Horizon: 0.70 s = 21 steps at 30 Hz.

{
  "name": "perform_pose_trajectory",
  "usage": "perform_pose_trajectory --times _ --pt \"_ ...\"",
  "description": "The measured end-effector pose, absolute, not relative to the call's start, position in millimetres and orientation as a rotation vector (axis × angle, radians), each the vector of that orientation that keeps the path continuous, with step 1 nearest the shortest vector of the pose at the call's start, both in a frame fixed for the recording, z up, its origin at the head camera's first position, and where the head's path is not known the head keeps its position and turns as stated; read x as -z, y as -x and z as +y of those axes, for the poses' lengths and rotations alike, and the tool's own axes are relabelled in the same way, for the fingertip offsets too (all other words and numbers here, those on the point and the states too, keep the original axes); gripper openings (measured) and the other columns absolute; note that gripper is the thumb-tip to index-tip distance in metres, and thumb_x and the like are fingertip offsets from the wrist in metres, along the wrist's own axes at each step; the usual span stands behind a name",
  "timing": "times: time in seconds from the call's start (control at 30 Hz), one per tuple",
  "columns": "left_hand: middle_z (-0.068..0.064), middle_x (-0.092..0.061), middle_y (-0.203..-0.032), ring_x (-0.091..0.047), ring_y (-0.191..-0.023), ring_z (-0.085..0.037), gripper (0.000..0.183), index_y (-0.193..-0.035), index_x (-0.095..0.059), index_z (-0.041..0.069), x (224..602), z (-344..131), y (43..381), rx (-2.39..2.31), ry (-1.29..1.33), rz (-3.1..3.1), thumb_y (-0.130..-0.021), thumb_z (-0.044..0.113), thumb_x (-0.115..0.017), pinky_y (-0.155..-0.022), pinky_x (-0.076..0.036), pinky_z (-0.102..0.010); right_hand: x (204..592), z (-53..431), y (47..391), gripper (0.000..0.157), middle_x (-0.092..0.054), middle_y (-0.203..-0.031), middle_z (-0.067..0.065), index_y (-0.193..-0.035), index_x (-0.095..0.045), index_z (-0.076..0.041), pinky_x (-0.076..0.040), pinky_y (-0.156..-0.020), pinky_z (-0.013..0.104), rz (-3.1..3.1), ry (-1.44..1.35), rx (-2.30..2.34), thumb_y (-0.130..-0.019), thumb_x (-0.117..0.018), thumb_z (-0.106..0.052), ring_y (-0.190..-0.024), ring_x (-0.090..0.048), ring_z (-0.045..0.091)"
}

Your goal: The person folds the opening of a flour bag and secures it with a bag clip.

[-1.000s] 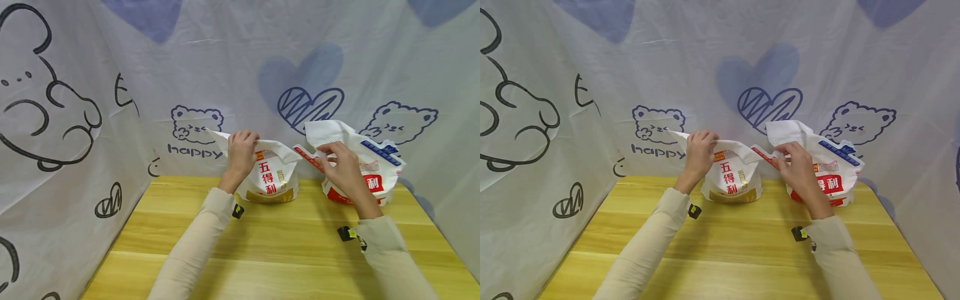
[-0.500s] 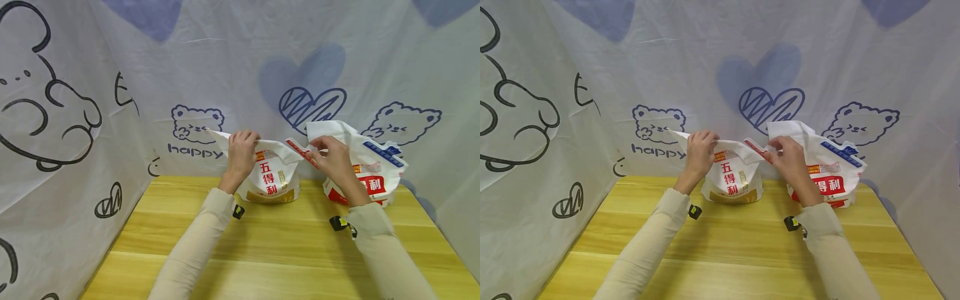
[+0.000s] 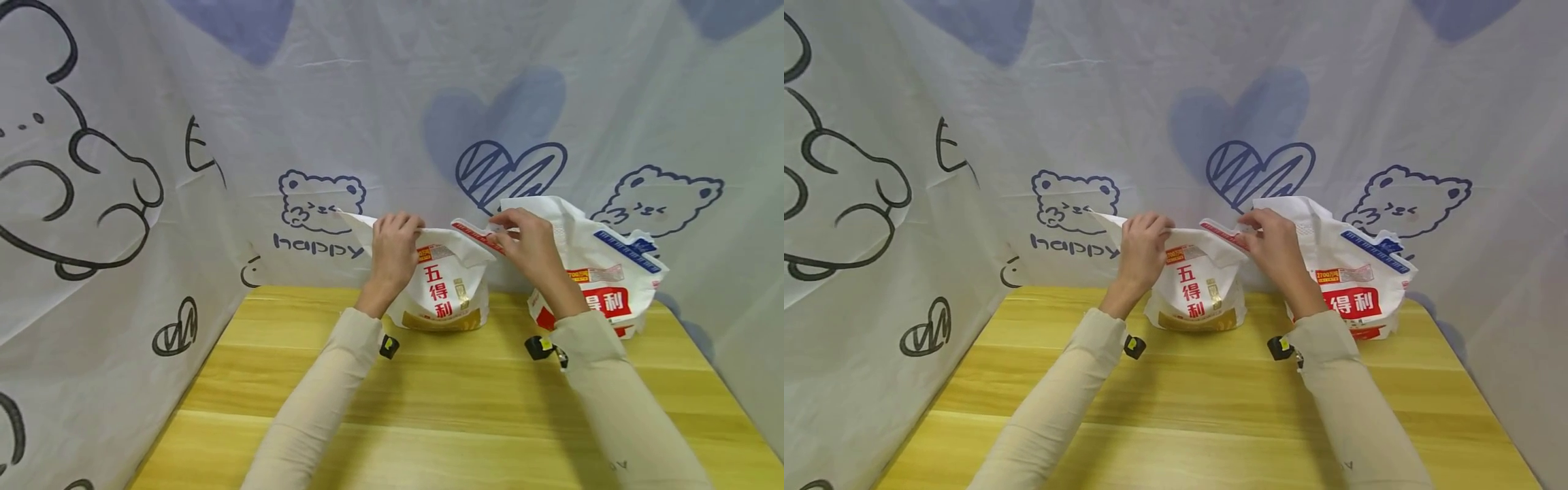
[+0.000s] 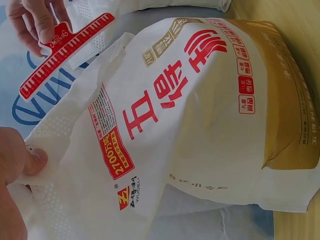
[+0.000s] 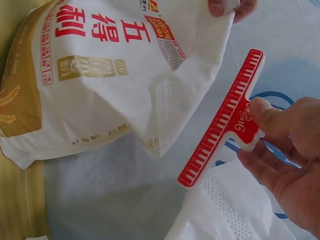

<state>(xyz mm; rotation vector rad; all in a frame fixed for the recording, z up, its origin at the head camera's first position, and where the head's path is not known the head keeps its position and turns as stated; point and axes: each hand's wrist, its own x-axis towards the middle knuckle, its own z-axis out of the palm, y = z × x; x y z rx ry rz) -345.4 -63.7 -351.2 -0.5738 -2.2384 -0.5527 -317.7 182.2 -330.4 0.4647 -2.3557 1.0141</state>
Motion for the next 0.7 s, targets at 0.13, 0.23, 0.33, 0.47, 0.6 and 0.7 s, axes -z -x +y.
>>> perform_pose_trajectory --times 0.13,0.23,0.33,0.47,0.6,0.7 --pt "-0.006 -0.071 -0.104 -0.062 -0.1 -0.026 0.015 -0.104 -0.073 0.008 352 -66 347 0.56 0.581 -2.235 -0.092 0.0 -0.07 -0.109 -0.039 -0.045 326 178 323 0.017 -0.071 -0.105 0.021 -0.106 -0.072 0.005 -0.059 -0.088 0.052 -2.332 -0.458 -0.986 -0.089 -0.075 0.004 -0.098 -0.067 0.036" --pt "-0.006 -0.071 -0.103 -0.063 -0.1 -0.026 0.014 -0.104 -0.073 0.008 352 -67 349 0.56 0.569 -2.227 -0.092 0.0 -0.07 -0.109 -0.039 -0.045 324 176 327 0.014 -0.073 -0.1 0.021 -0.101 -0.072 0.004 -0.06 -0.083 0.051 -2.319 -0.447 -0.983 -0.088 -0.078 0.003 -0.092 -0.069 0.035" --pt "-0.006 -0.071 -0.103 -0.063 -0.099 -0.026 0.013 -0.103 -0.073 0.008 351 -67 351 0.572 0.567 -2.221 -0.092 0.001 -0.07 -0.108 -0.039 -0.044 324 173 331 0.01 -0.073 -0.096 0.02 -0.097 -0.072 0.003 -0.061 -0.076 0.048 -2.324 -0.418 -1.004 -0.088 -0.077 0.003 -0.087 -0.07 0.034" --pt "-0.005 -0.071 -0.104 -0.063 -0.1 -0.025 0.013 -0.105 -0.073 0.008 349 -67 354 0.6 0.586 -2.214 -0.094 0.002 -0.069 -0.108 -0.039 -0.044 328 172 335 0.006 -0.074 -0.091 0.02 -0.094 -0.071 0.003 -0.057 -0.067 0.038 -2.343 -0.401 -1.025 -0.089 -0.075 0.004 -0.08 -0.07 0.033" --pt "-0.005 -0.071 -0.103 -0.063 -0.099 -0.025 0.012 -0.104 -0.073 0.008 348 -67 356 0.634 0.608 -2.194 -0.095 0.002 -0.069 -0.107 -0.04 -0.044 332 173 339 0.004 -0.074 -0.089 0.02 -0.09 -0.07 0.004 -0.051 -0.063 0.025 -2.341 -0.436 -1.04 -0.089 -0.074 0.006 -0.077 -0.069 0.032" --pt "-0.005 -0.071 -0.102 -0.063 -0.098 -0.025 0.011 -0.103 -0.073 0.008 349 -66 356 0.662 0.627 -2.174 -0.095 0.002 -0.068 -0.107 -0.041 -0.043 333 172 342 0.006 -0.073 -0.087 0.02 -0.088 -0.07 0.003 -0.048 -0.061 0.02 -2.325 -0.475 -1.042 -0.088 -0.073 0.008 -0.075 -0.068 0.031"
